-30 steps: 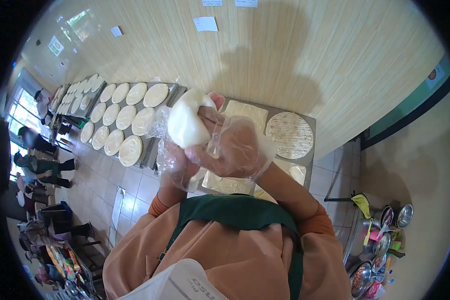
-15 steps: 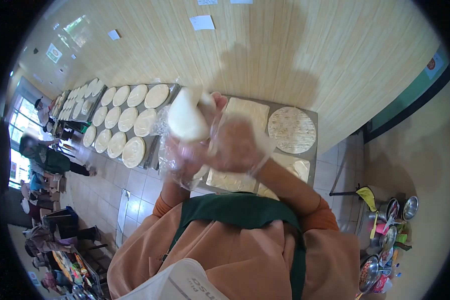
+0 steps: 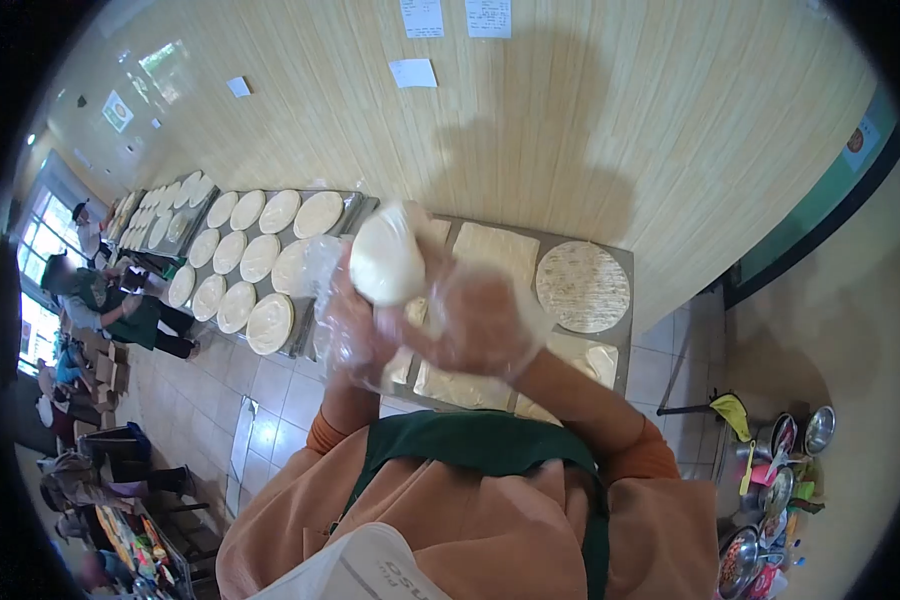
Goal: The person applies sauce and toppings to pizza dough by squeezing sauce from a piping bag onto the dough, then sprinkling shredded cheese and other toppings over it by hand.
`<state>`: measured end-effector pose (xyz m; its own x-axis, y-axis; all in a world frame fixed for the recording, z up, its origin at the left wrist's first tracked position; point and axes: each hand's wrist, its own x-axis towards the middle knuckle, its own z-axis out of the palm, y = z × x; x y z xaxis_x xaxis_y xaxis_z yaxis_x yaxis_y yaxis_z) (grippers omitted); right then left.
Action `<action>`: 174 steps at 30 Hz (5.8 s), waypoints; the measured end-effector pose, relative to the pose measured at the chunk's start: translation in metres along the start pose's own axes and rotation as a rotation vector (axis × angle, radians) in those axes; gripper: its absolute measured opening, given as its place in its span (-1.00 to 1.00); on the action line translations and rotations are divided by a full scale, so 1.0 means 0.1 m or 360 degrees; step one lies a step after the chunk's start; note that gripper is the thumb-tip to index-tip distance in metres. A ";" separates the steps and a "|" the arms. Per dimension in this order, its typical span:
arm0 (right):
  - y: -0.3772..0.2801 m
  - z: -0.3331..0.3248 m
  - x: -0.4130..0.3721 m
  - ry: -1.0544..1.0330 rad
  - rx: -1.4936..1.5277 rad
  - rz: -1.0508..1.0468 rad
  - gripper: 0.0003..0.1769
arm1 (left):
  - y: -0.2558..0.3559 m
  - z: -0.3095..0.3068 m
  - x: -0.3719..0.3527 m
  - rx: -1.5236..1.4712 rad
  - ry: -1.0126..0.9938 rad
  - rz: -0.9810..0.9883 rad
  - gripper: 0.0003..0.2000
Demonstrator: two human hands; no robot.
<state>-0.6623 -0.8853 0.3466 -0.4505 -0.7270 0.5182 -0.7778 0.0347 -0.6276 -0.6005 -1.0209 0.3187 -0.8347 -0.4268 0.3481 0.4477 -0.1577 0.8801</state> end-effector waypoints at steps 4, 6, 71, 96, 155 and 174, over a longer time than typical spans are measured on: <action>-0.15 0.07 -0.13 0.0068 -0.0108 -0.0618 -0.42 | -0.10 -0.08 0.24 -0.0567 -0.0271 -0.0214 -0.48; -0.17 -0.08 0.03 -0.0121 -0.0346 -0.0285 -0.36 | -0.11 -0.08 0.06 0.0380 -0.0252 -0.0014 -0.48; 0.05 0.00 0.16 0.0040 0.0124 -0.0112 -0.45 | -0.06 0.12 0.19 -0.0424 -0.0130 -0.0012 -0.45; -0.13 -0.11 -0.20 -0.0088 0.0056 -0.0319 -0.45 | 0.11 0.10 0.16 -0.1097 -0.0623 -0.0335 -0.65; -0.31 0.32 -0.05 0.0156 -0.0022 -0.0497 -0.60 | 0.46 0.15 0.28 -0.0996 -0.0183 -0.0144 -0.41; -0.40 0.35 -0.55 0.0872 -0.0111 -0.0335 -0.23 | 0.37 0.76 -0.06 0.0267 -0.0410 0.0557 -0.25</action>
<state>-0.5911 -0.8704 0.3226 -0.4299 -0.2635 0.8635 -0.8935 -0.0135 -0.4489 -0.6033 -0.9562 0.3733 -0.7048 -0.1904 0.6834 0.6761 0.1116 0.7283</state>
